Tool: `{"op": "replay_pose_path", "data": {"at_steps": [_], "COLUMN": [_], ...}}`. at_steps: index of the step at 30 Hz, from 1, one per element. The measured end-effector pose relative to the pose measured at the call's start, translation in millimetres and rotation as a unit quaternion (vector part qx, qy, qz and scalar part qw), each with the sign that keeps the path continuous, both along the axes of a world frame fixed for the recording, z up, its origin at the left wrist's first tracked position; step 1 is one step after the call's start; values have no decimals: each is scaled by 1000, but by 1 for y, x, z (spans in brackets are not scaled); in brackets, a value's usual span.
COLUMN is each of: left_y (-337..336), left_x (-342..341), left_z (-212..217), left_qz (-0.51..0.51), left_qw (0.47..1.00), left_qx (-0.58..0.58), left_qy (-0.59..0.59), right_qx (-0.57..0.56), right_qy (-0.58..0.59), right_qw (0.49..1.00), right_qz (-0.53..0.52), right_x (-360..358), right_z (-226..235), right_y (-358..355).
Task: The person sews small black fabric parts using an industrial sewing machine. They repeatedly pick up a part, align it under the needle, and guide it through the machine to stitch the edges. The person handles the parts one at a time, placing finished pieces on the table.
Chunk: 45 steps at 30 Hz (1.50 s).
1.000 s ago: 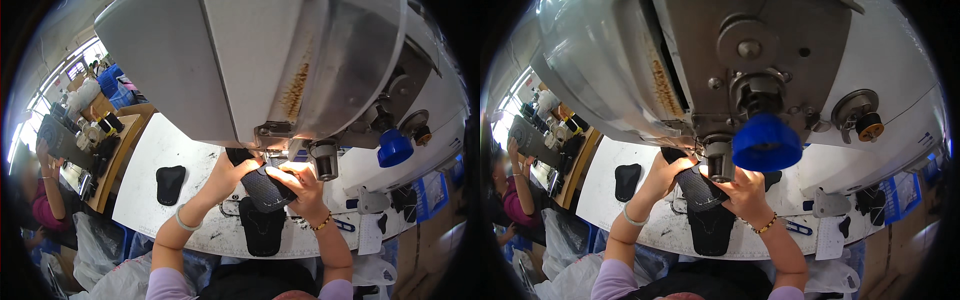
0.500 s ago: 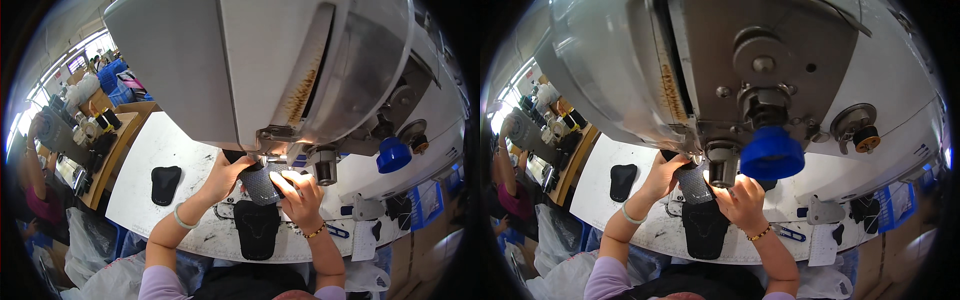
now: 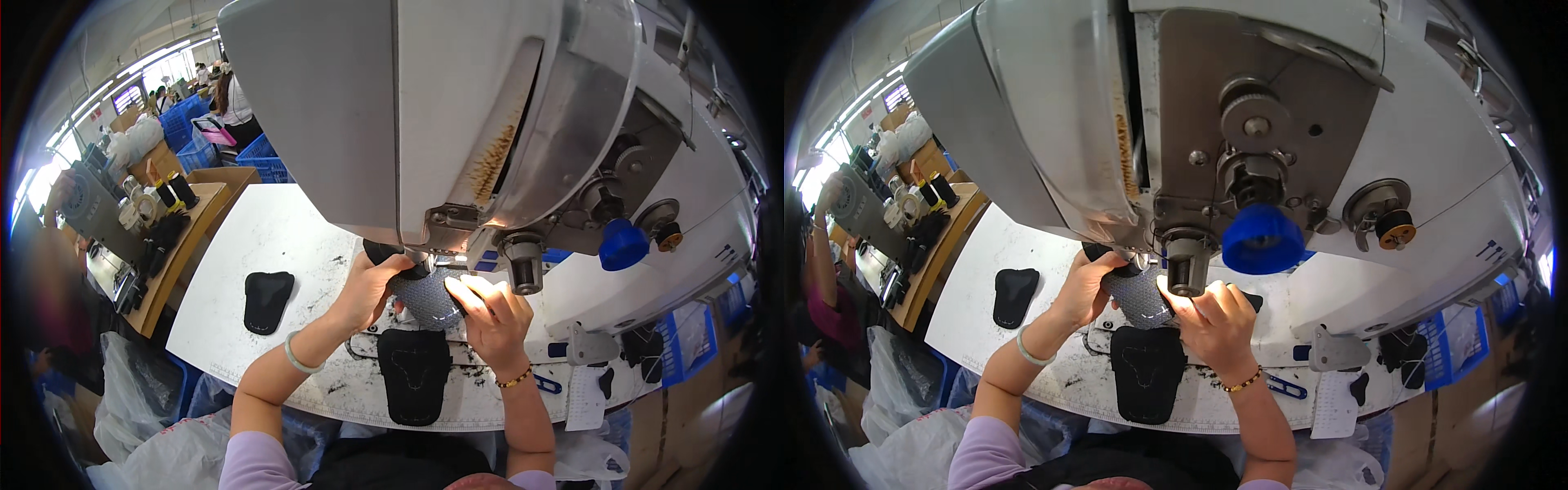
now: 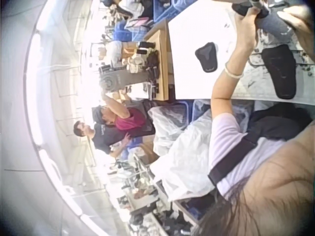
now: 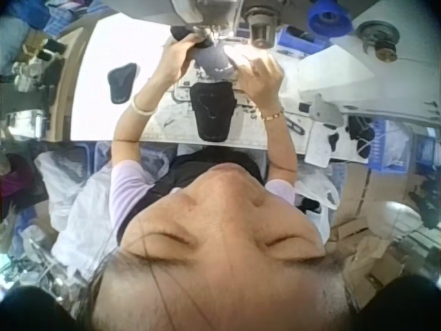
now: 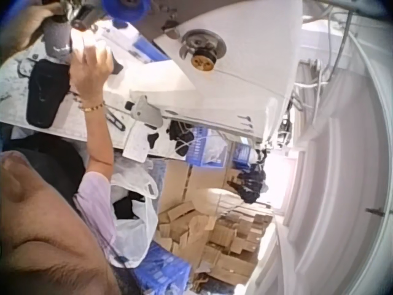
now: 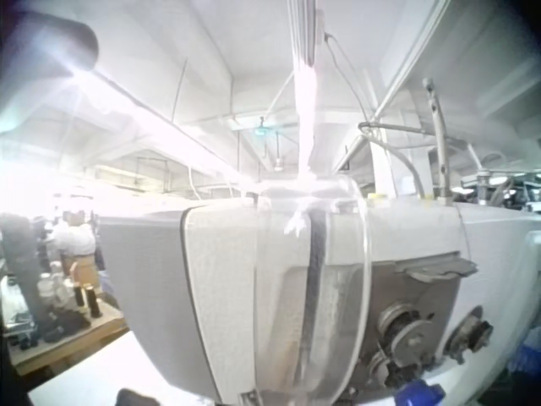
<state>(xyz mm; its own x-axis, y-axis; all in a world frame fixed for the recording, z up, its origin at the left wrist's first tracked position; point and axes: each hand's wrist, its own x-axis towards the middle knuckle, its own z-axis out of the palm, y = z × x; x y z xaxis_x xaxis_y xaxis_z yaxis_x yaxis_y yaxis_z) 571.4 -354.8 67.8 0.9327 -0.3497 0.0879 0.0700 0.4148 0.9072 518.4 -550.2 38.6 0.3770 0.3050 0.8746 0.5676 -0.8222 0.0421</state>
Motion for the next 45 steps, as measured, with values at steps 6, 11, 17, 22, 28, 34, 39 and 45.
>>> {"op": "replay_pose_path", "data": {"at_steps": [6, 11, 17, 22, 28, 34, 39, 45], "left_y": [-3, -4, -7, -11, -13, -13, 8, 20], "left_x": [-8, -10, -27, -33, -31, -39, -33, 14], "left_z": [-3, -10, -6, -10, -14, -19, -20, 3], "left_qz": [45, 74, 114, 130, 129, 153, 46, -51], "left_qw": [999, 997, 993, 991, 992, 983, 999, 996], "left_qx": [6, -9, 37, 15, 5, 76, 0, 36], "left_qy": [20, 20, -11, 5, 12, -64, -4, 61], "right_qx": [22, 25, -17, 4, 59, 127, 216, 252], "right_qy": [0, 5, -84, -15, 0, 29, 58, 67], "right_qw": [1000, 1000, 996, 1000, 998, 991, 972, 963], "right_qz": [2, 7, 7, -18, -3, 9, 64, 65], "right_x": [8, 10, 0, -4, -2, 8, 16, 15], "right_z": [-5, -7, 2, -1, 1, -6, -12, -6], "right_y": [-6, -9, 1, -1, 2, -2, 1, 4]}}
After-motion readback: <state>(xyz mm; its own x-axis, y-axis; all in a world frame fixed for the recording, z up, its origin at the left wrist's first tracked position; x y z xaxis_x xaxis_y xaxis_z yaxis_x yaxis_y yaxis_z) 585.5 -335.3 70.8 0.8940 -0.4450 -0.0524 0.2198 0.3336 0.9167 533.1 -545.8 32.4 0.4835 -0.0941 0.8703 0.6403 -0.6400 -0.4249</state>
